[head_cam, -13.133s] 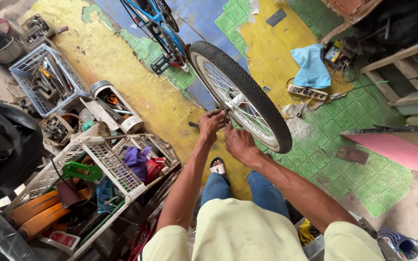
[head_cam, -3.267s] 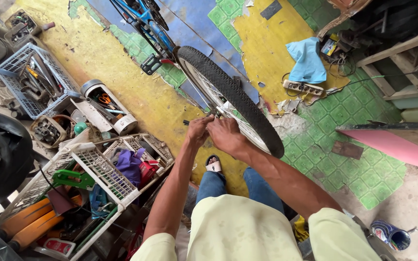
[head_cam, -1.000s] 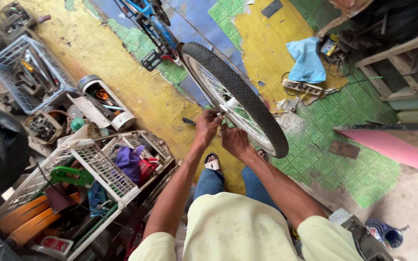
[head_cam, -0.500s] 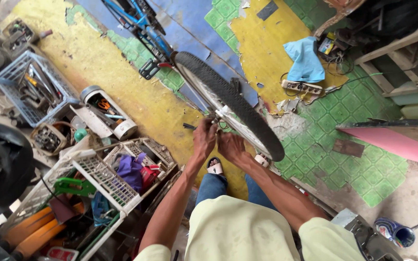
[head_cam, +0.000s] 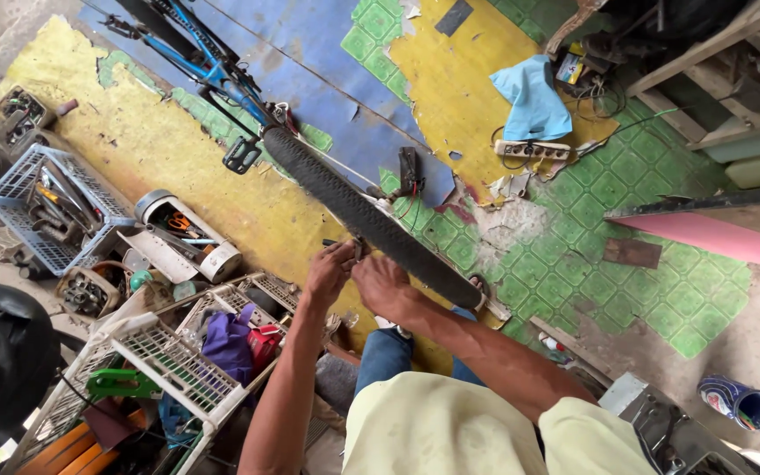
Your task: The person works on a bicycle wheel mounted on a stand, using a wrench to tighten the axle nuts. They rotate the wheel to check alignment and continue adjusting the nuts with both hands.
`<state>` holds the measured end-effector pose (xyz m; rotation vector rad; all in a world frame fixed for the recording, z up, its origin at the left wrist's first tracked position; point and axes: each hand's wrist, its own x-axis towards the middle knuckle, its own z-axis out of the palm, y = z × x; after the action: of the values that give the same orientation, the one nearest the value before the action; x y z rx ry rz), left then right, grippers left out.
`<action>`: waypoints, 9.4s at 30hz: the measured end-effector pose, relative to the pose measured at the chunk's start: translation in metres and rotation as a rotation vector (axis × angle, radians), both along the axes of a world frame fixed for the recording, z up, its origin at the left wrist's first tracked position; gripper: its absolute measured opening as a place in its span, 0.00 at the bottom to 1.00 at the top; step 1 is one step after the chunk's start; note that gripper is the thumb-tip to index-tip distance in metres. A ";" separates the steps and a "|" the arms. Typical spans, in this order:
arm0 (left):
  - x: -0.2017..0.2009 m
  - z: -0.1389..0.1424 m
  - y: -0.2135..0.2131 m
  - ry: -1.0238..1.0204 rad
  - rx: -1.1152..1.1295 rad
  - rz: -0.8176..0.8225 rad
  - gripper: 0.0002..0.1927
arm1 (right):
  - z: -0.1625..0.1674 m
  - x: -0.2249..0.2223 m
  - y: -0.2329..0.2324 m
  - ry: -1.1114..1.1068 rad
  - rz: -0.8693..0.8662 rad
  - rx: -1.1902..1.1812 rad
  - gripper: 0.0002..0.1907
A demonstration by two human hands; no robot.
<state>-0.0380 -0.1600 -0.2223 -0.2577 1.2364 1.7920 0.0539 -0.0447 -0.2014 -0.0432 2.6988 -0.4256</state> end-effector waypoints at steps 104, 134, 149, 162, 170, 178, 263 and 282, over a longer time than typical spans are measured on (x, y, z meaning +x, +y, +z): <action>0.025 -0.001 0.008 0.812 -0.629 -0.018 0.13 | -0.021 0.003 -0.009 0.289 -0.227 -0.178 0.16; 0.012 0.002 -0.004 0.112 -0.144 0.110 0.15 | 0.010 0.002 -0.004 0.482 -0.009 0.143 0.21; 0.003 0.006 -0.001 0.023 -0.050 0.140 0.14 | 0.002 0.013 -0.014 0.263 0.048 0.124 0.23; 0.009 -0.009 -0.002 0.520 -0.423 -0.055 0.16 | -0.010 0.036 -0.015 0.524 -0.280 -0.234 0.09; -0.016 0.034 -0.005 0.708 -0.511 0.024 0.20 | -0.025 0.021 -0.019 0.417 -0.317 -0.193 0.06; -0.038 0.115 0.011 0.479 -0.261 0.044 0.38 | -0.018 0.025 -0.023 0.371 -0.351 -0.200 0.14; -0.003 -0.008 -0.016 0.120 -0.194 0.051 0.18 | 0.025 0.020 -0.033 0.099 -0.324 -0.046 0.13; 0.010 0.001 0.000 0.705 -0.640 -0.127 0.15 | -0.021 0.025 -0.030 0.654 -0.328 -0.283 0.02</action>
<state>-0.0279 -0.1596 -0.2217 0.1196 2.2631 1.3579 0.0786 -0.0751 -0.2228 0.2217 3.2657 -1.0485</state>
